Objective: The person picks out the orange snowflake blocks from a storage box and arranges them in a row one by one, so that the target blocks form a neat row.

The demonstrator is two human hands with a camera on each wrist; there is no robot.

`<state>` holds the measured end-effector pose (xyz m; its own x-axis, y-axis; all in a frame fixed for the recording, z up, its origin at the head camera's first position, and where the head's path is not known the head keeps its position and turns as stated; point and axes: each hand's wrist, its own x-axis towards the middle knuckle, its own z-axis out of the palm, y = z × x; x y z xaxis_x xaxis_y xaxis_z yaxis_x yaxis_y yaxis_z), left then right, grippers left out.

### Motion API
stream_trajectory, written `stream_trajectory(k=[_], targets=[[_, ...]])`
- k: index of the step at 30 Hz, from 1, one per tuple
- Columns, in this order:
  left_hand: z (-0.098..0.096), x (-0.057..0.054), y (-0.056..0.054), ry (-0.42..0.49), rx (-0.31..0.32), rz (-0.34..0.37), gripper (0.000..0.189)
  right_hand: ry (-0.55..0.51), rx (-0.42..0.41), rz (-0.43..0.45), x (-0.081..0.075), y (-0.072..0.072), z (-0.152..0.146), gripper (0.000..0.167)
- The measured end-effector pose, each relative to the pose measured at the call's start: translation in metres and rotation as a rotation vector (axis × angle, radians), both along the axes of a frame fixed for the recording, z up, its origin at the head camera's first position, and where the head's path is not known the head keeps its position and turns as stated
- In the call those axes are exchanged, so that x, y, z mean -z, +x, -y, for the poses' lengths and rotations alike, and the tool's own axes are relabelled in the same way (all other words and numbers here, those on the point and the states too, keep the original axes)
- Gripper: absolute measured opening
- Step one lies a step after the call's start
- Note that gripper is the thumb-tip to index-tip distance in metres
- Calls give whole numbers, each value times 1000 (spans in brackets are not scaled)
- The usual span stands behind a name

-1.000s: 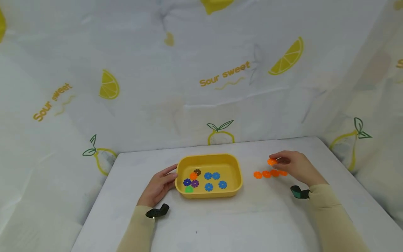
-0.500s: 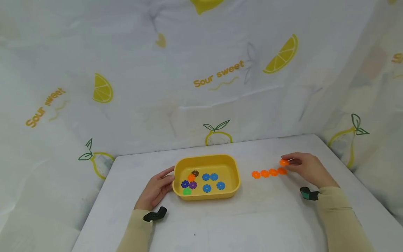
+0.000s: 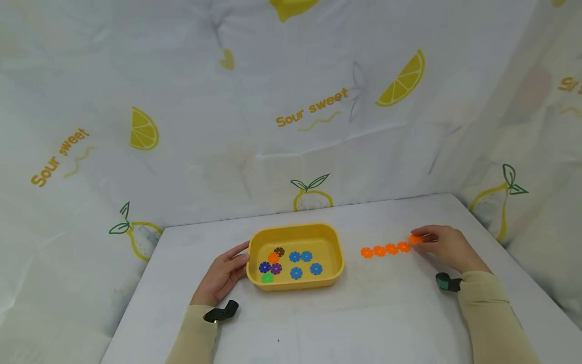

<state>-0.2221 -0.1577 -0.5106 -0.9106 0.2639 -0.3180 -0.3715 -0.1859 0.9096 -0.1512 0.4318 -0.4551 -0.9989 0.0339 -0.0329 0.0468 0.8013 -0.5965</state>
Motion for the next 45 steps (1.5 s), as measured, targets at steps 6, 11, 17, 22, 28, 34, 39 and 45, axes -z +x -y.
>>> stream_trajectory(k=[6, 11, 17, 22, 28, 34, 39, 45], targets=[[-1, 0, 0, -1, -1, -10, 61, 11, 9, 6, 2, 1, 0, 41], [-1, -1, 0, 12, -6, -6, 62, 6, 11, 16, 2, 1, 0, 40], [-3, -2, 0, 24, -24, 16, 57, 10, 6, 7, 4, 1, 0, 38], [-3, -1, 0, 14, -21, 2, 58, 6, 7, -8, 8, 0, 0, 36], [-2, -1, 1, -2, -3, -23, 61, 2, 10, -7, 7, -1, 1, 36], [0, -2, 1, 1, -13, -7, 62, 8, 6, 9, 5, -1, 3, 37], [2, -3, 1, 6, -26, 14, 60, 24, 9, 22, 4, -3, 3, 38], [-4, -1, -1, -7, -22, -3, 56, 43, -4, -15, -3, 1, 1, 40]])
